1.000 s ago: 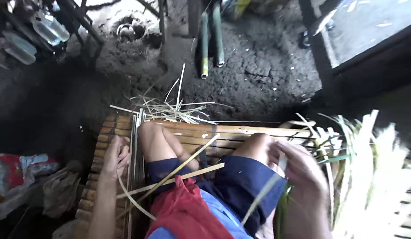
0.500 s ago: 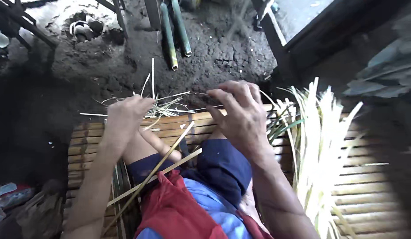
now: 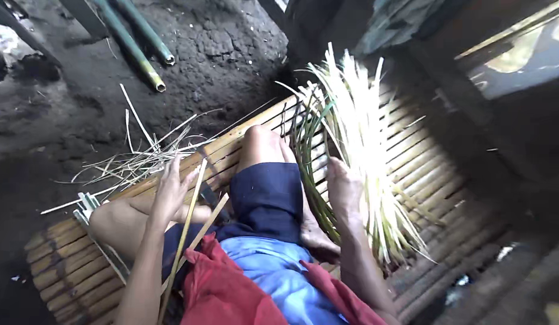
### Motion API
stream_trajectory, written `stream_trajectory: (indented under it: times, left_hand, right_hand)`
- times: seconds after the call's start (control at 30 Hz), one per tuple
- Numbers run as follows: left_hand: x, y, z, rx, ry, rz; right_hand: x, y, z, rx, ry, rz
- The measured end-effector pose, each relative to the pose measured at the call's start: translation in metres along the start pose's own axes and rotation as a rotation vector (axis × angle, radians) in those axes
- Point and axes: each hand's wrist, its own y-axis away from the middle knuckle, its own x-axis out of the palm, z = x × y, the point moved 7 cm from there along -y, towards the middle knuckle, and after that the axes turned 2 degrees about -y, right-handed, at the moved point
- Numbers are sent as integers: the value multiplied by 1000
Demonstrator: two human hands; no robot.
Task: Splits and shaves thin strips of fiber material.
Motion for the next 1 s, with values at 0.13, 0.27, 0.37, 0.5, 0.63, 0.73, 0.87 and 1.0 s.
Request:
stream_trajectory:
  times: [0.13, 0.27, 0.37, 0.5, 0.63, 0.73, 0.87, 1.0]
  left_hand:
    - [44, 0, 32, -212, 449, 209]
    - [44, -19, 19, -262, 855, 233]
    - [14, -23, 10, -324, 896, 219]
    - [-10, -11, 19, -459, 877, 176]
    - [2, 37, 34, -525, 983, 130]
    - [16, 70, 40, -616, 1120, 52]
    - [16, 84, 31, -565, 1184, -118]
    - [-5, 97, -10, -320, 1171, -270]
  right_hand:
    - [49, 16, -32, 287, 90, 301]
    - [36, 7, 4, 144, 41, 236]
    - [45, -3, 60, -169, -64, 185]
    - [101, 17, 153, -589, -117, 356]
    - [165, 50, 202, -618, 15, 744]
    - [215, 63, 202, -422, 82, 1092]
    - [212, 50, 201, -361, -170, 1108]
    - [146, 6, 196, -364, -551, 869]
